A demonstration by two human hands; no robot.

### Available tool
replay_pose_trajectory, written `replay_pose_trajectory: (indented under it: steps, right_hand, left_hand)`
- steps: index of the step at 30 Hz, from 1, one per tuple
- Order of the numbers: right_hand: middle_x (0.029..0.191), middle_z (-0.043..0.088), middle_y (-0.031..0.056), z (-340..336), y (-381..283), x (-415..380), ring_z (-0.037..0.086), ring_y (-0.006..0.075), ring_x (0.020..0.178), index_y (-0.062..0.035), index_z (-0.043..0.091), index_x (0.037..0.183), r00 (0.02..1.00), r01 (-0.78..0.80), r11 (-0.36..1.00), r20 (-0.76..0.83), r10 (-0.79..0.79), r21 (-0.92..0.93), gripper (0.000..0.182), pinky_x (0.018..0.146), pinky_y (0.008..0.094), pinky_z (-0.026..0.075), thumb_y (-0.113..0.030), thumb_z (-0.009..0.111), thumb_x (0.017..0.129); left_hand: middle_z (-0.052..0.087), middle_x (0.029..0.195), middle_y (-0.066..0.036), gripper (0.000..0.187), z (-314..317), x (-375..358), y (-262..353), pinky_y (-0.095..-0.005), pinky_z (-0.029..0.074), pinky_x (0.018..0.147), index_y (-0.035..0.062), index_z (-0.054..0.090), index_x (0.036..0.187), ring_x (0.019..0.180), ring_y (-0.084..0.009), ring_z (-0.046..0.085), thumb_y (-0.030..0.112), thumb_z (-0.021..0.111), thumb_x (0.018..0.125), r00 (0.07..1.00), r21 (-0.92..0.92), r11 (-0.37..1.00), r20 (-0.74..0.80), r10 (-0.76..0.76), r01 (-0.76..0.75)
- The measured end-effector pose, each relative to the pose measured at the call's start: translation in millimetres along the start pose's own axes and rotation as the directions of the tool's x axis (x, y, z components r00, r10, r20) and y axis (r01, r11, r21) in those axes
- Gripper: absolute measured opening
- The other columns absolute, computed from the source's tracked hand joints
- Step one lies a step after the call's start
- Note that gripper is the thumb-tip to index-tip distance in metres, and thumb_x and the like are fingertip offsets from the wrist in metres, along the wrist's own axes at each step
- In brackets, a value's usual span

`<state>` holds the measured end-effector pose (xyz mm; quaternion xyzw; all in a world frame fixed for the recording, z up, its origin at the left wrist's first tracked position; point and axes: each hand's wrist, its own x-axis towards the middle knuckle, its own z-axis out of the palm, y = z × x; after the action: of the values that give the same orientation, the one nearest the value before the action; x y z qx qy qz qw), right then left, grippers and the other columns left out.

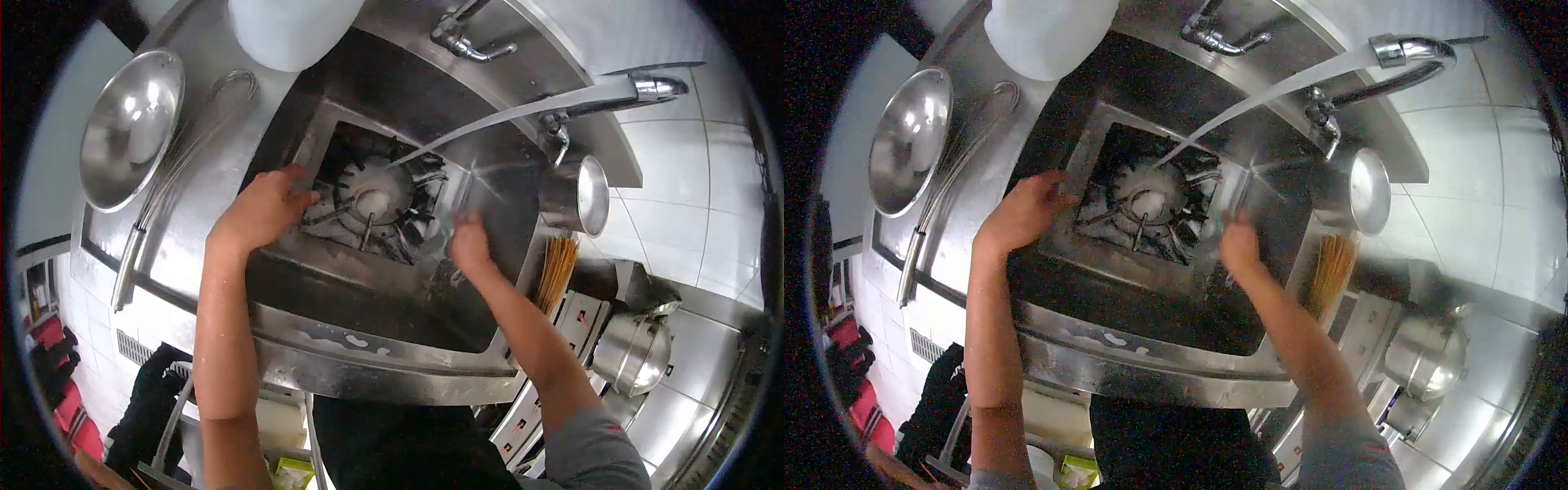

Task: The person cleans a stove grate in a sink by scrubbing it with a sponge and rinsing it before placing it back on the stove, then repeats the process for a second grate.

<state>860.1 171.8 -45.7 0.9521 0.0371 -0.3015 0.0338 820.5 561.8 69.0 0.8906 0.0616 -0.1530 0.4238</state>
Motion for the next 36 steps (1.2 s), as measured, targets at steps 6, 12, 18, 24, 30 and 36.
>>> replay_pose_trajectory:
  steps: [6,12,18,24,30,36]
  right_hand:
    - [0.116,0.059,0.0192,32.9,-20.3,66.3,0.056,0.0379,0.108,-0.0004,0.065,0.112,0.730,0.580,0.814,-0.462,-0.504,0.027,0.041,0.092,0.0400,0.047,0.007,0.056,0.073]
    - [0.102,0.062,0.0155,35.5,3.2,84.5,0.058,0.0378,0.099,-0.0046,0.069,0.102,0.806,0.432,0.845,-0.555,-0.205,0.315,0.030,0.086,0.0437,0.050,0.003,0.057,0.076]
    - [0.109,0.059,0.0156,32.0,-7.5,88.9,0.056,0.0338,0.106,-0.0043,0.069,0.105,0.798,0.380,0.914,-0.549,-0.247,0.140,0.036,0.085,0.0414,0.050,0.008,0.056,0.074]
    - [0.097,0.064,0.0186,20.5,13.5,88.1,0.063,0.0377,0.086,-0.0047,0.069,0.107,0.809,0.451,0.887,-0.465,-0.361,0.096,0.040,0.081,0.0412,0.052,0.008,0.055,0.072]
    - [0.104,0.065,0.0197,-57.4,20.1,90.6,0.062,0.0402,0.091,-0.0056,0.069,0.105,0.820,0.450,0.885,-0.446,-0.358,0.117,0.036,0.087,0.0446,0.050,0.006,0.055,0.074]
    - [0.101,0.065,0.0224,-22.3,-45.9,141.9,0.061,0.0415,0.093,-0.0026,0.068,0.102,0.736,0.529,0.848,-0.476,-0.481,-0.039,0.030,0.088,0.0464,0.049,0.003,0.055,0.076]
  left_hand:
    - [0.065,0.083,-0.028,0.044,1.5,4.2,0.4,-0.0429,0.050,0.076,-0.0065,0.059,0.118,0.087,-0.0383,0.067,0.024,0.066,0.086,1.000,-0.001,1.000,-0.014,0.024,-0.024]
    - [0.064,0.079,-0.028,0.047,3.2,5.0,-6.2,-0.0437,0.050,0.075,-0.0062,0.058,0.120,0.083,-0.0418,0.066,0.024,0.066,0.085,0.995,0.042,0.996,-0.066,0.081,-0.079]
    - [0.065,0.083,-0.028,0.037,7.3,5.7,-6.5,-0.0457,0.049,0.075,-0.0042,0.062,0.110,0.086,-0.0420,0.065,0.024,0.065,0.086,0.997,0.008,0.998,-0.045,0.062,-0.061]
    - [0.065,0.087,-0.029,0.036,-1.1,3.5,0.6,-0.0462,0.049,0.076,-0.0027,0.062,0.108,0.088,-0.0428,0.065,0.025,0.066,0.086,0.999,0.083,0.995,0.012,0.051,-0.052]
    - [0.065,0.095,-0.029,0.043,1.3,-1.3,-3.5,-0.0442,0.050,0.079,-0.0020,0.060,0.120,0.092,-0.0415,0.065,0.024,0.067,0.087,0.998,0.092,0.995,-0.041,0.050,-0.046]
    - [0.065,0.094,-0.029,0.038,-3.3,5.1,2.2,-0.0456,0.049,0.079,-0.0014,0.060,0.117,0.091,-0.0427,0.064,0.022,0.066,0.087,0.999,0.024,1.000,0.035,-0.007,0.006]
